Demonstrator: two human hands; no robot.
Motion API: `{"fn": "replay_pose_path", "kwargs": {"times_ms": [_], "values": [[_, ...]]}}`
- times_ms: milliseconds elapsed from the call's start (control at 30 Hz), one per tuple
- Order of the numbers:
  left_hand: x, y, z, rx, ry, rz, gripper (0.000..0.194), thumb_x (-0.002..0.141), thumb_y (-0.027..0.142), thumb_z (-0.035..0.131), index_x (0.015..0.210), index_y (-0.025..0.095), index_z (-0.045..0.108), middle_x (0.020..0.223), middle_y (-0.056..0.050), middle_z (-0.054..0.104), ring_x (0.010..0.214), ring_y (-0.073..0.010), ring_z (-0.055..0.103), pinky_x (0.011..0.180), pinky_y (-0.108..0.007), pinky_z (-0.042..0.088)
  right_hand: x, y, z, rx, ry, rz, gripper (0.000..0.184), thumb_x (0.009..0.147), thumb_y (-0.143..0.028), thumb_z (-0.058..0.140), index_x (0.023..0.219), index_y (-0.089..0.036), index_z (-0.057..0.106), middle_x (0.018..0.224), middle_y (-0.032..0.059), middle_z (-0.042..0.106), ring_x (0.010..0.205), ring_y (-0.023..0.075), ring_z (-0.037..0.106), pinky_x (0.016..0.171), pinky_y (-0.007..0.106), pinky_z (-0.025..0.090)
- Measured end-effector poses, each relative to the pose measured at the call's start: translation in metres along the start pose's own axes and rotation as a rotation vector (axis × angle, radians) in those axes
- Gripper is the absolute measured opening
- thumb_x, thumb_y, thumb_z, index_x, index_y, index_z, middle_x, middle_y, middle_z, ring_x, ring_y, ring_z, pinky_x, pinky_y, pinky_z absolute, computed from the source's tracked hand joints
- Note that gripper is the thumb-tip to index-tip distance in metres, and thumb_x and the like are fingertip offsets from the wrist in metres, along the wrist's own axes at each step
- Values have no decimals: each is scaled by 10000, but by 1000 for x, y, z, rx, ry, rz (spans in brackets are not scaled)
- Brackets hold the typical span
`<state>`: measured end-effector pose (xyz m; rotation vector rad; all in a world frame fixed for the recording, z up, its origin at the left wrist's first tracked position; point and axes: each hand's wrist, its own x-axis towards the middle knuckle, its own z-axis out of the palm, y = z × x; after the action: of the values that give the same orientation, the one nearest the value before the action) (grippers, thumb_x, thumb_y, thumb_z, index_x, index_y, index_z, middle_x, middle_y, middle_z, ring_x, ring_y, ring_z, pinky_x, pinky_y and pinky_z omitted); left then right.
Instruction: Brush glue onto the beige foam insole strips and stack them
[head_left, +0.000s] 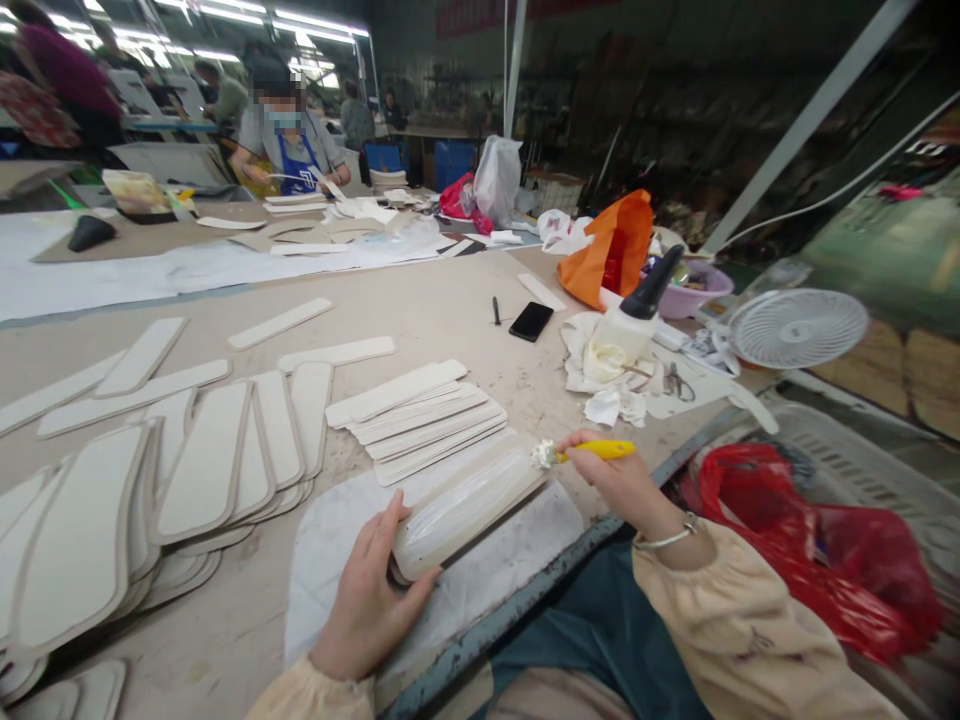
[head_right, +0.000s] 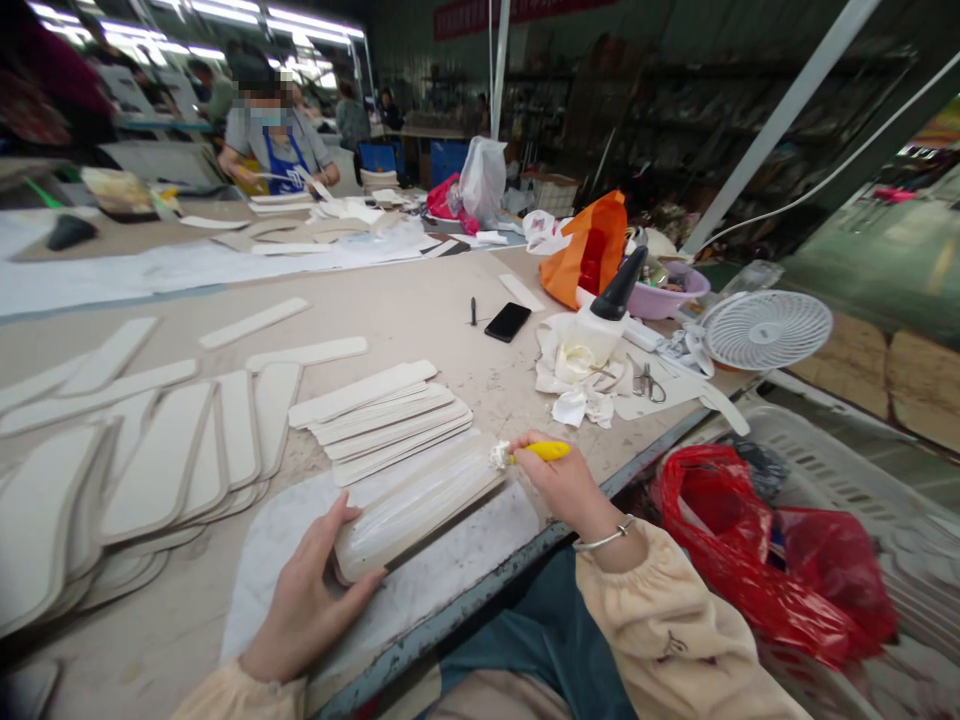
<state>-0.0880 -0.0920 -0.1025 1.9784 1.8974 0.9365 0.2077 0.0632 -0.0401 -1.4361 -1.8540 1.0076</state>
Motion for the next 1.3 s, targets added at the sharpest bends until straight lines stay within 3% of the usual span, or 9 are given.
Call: {"fn": "replay_pose_path", "kwargs": {"times_ms": [133, 267, 500, 600, 700, 867, 1033, 1200, 1300], "values": [[1, -1, 1, 12, 4, 23, 851, 802, 338, 651, 1498, 229, 175, 1240, -104, 549, 1157, -250, 537, 993, -410, 476, -4, -2, -6, -83, 119, -138, 202, 872, -300, 490, 889, -197, 664, 762, 1, 668, 725, 161, 628, 670, 259, 465], [1, -1, 2, 28, 7, 28, 844, 802, 342, 648, 1496, 222, 182, 1243, -117, 539, 1153, -258, 535, 985, -422, 480, -9, -5, 7, -252, 109, -364, 192, 906, -258, 475, 965, -193, 646, 955, 42, 717, 883, 177, 674, 807, 275, 492], [-1, -2, 2, 33, 6, 16, 837, 812, 365, 637, 1496, 226, 177, 1235, -126, 546, 1141, -276, 545, 959, -451, 494, -26, -25, 55, -647, -92, -542, 173, 847, -147, 493, 957, -151, 627, 786, 87, 697, 752, 215, 665, 683, 308, 501], [-1, -3, 2, 30, 5, 17, 837, 814, 366, 634, 1498, 225, 173, 1236, -128, 545, 1142, -279, 543, 956, -456, 497, -40, -39, 66, -521, -181, -633, 146, 851, -156, 506, 948, -167, 615, 750, 61, 682, 726, 195, 657, 682, 296, 504], [-1, -3, 3, 36, 7, 24, 836, 808, 370, 639, 1495, 219, 187, 1249, -132, 537, 1154, -283, 536, 960, -461, 494, -47, -40, 61, -371, -124, -695, 182, 867, -150, 497, 1014, -173, 603, 817, 63, 704, 772, 177, 671, 728, 285, 514], [0, -2, 3, 47, 1, 20, 818, 807, 355, 638, 1487, 213, 206, 1257, -128, 533, 1159, -278, 533, 976, -449, 484, -43, -18, 41, -535, 85, -534, 181, 891, -154, 476, 1010, -162, 613, 857, 101, 709, 811, 209, 677, 745, 319, 517], [0, -3, 4, 46, 7, 16, 822, 802, 364, 645, 1482, 204, 214, 1241, -127, 538, 1149, -277, 533, 965, -447, 487, -60, -22, 60, -630, -62, -484, 170, 828, -123, 489, 933, -149, 620, 731, 87, 663, 706, 228, 642, 627, 327, 506], [0, -3, 4, 23, 14, 19, 811, 807, 366, 641, 1480, 202, 219, 1226, -128, 543, 1140, -276, 538, 959, -455, 490, -83, -48, 80, -206, -185, -604, 193, 856, -150, 489, 1004, -193, 604, 803, 51, 694, 744, 173, 660, 706, 276, 525], [0, -3, 4, 26, 6, 17, 816, 806, 371, 642, 1481, 205, 214, 1241, -130, 534, 1154, -278, 529, 969, -460, 484, -79, -46, 70, -20, -110, -569, 214, 888, -144, 481, 1054, -212, 595, 871, 46, 708, 790, 153, 676, 747, 258, 532]]}}
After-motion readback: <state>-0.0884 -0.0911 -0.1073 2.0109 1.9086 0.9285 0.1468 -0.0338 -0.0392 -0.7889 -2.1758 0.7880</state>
